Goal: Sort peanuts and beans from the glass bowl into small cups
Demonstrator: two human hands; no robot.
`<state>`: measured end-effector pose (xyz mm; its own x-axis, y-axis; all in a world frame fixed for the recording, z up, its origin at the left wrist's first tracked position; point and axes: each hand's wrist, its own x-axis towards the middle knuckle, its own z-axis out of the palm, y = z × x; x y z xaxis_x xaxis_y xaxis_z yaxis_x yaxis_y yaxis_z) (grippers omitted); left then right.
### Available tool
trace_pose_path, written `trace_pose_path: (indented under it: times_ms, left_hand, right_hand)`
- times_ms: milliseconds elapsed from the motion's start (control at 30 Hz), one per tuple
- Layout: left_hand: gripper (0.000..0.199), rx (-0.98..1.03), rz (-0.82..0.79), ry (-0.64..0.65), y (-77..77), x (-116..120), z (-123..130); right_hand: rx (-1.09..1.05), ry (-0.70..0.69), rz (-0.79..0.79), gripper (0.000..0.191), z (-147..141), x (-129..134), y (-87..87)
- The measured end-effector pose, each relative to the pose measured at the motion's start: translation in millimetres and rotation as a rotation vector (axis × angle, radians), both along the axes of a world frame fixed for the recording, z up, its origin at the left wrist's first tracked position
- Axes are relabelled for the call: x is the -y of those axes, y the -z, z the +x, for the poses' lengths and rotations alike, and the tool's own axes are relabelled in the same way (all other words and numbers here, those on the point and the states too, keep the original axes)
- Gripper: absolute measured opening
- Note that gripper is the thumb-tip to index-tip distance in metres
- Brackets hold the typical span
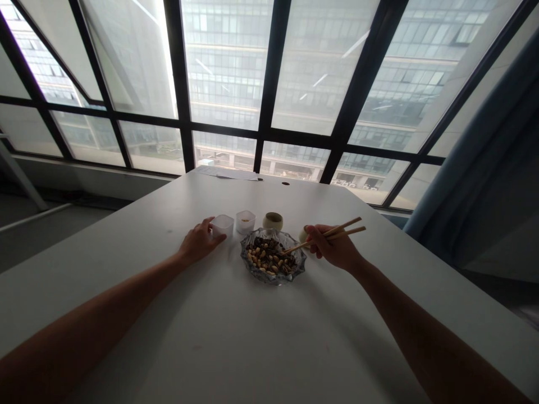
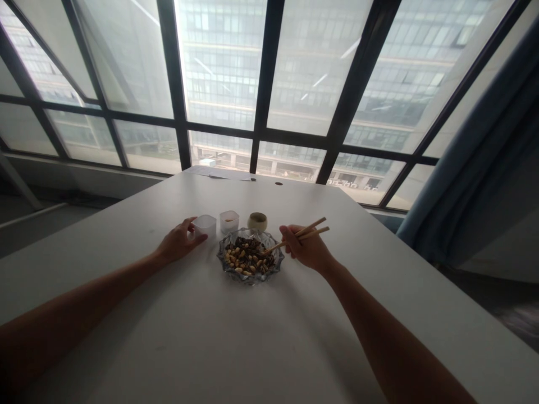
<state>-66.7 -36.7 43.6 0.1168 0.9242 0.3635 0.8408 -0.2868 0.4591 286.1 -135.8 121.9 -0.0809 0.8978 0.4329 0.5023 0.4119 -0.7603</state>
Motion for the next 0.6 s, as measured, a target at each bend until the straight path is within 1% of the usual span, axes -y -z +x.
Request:
trace_pose_path:
  times_ms: [133, 267, 467, 600]
  left_hand:
    - [0.074, 0.003, 0.006, 0.001, 0.8, -0.7, -0.4]
    - [0.076, 0.001, 0.021, 0.009, 1.5, -1.7, -0.8]
    - [0.075, -0.003, 0.021, 0.002, -0.6, 0.1, 0.2]
    - [0.074, 0.004, 0.009, -0.004, -1.8, 1.5, 0.3]
  right_hand:
    - [-0.072, 0.032, 0.031, 0.064, 0.1, 2.4, -8.0]
    - [-0.081, 0.054, 0.003, 0.066, 2.7, 1.1, -10.6]
    - [-0.025, 0.021, -0.009, 0.066, 2.1, 0.0, -5.0]
    - [0.022, -0.034, -0.009, 0.064, -1.0, 3.1, -6.1]
